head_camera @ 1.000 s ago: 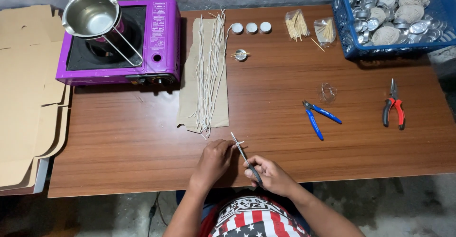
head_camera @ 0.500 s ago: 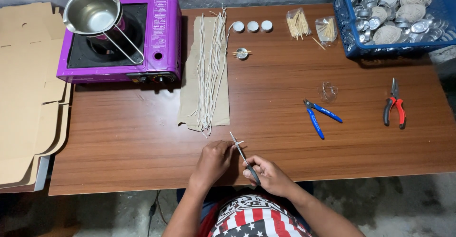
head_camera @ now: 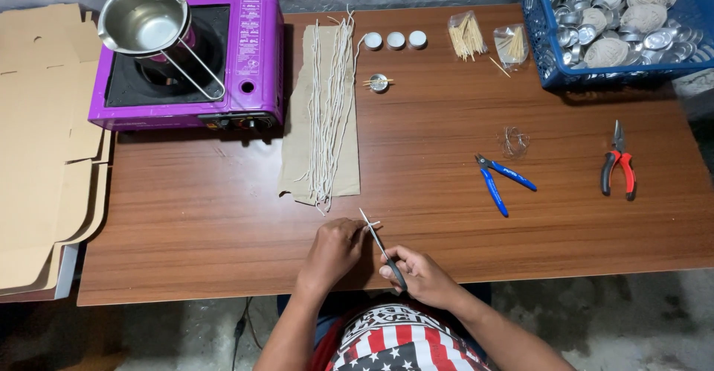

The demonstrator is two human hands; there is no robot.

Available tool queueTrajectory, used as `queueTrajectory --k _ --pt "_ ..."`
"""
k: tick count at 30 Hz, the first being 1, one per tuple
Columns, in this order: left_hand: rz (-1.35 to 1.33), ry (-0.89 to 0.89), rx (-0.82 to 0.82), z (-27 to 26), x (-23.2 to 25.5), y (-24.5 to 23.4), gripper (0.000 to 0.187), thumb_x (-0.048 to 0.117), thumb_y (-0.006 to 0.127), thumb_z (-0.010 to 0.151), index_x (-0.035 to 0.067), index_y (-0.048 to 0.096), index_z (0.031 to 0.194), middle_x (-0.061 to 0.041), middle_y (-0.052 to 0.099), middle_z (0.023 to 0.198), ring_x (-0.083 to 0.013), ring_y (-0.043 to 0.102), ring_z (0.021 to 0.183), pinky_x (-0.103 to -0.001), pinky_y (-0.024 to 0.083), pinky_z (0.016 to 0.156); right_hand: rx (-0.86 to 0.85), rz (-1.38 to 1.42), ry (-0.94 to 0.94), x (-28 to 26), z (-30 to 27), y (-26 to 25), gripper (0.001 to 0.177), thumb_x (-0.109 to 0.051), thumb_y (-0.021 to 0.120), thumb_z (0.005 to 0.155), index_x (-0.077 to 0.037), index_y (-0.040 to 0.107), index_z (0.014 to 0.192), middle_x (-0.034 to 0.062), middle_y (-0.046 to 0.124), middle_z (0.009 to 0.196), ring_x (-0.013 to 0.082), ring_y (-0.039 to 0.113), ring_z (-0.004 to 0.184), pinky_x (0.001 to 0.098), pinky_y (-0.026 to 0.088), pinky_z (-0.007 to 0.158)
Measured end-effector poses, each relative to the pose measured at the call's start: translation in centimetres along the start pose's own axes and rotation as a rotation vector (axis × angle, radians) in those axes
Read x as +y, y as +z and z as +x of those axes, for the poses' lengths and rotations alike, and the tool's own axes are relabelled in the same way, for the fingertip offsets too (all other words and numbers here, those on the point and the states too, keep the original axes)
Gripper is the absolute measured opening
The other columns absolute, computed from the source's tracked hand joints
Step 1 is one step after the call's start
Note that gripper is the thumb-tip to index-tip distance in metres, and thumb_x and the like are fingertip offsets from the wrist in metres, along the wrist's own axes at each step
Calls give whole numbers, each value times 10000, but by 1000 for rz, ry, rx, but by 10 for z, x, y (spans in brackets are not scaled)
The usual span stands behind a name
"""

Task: The person is preparing candle wicks by cutting wick material to size and attaching metal wick tabs using scissors and pliers.

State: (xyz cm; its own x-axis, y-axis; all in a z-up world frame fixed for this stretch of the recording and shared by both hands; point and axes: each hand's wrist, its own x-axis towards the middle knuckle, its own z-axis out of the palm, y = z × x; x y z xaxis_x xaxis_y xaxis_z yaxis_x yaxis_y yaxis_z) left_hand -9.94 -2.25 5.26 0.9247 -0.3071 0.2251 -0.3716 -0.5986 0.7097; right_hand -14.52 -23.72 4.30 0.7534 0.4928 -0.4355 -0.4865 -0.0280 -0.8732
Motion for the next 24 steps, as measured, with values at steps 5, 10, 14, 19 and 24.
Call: queueTrajectory --k 5,10,14,19,24 --pt "-8 -7 1 0 4 0 127 65 663 933 8 750 1006 -155 744 836 -320 714 755 -420 551 699 -5 -3 43 -7 1 -1 215 -245 654 960 -90 569 1082 3 533 708 86 528 608 234 441 536" --pt "32 -12 0 0 4 -1 116 53 658 928 18 753 986 -149 728 792 -302 694 695 -423 542 641 -7 -45 35 -9 6 -1 244 -297 653 951 -117 580 1099 -25 498 756 76 542 600 228 400 464" --pt "21 -31 16 -1 1 0 135 51 665 915 17 761 1003 -151 725 786 -316 703 707 -419 541 663 -51 29 -28 -3 8 0 191 -237 645 986 -85 566 1068 -35 454 711 67 440 600 243 444 564" --pt "52 -45 11 -2 -2 1 127 56 666 906 46 762 988 -150 733 790 -325 701 704 -430 534 652 -9 -59 7 -10 6 1 176 -240 661 979 -101 582 1051 -17 547 773 86 519 612 220 432 571" --pt "37 -21 27 -2 0 -1 128 43 659 926 -1 750 1004 -161 733 831 -326 706 739 -432 558 682 -28 -37 -20 -2 11 -4 218 -234 695 954 -84 583 1065 -11 525 682 89 504 577 225 423 544"
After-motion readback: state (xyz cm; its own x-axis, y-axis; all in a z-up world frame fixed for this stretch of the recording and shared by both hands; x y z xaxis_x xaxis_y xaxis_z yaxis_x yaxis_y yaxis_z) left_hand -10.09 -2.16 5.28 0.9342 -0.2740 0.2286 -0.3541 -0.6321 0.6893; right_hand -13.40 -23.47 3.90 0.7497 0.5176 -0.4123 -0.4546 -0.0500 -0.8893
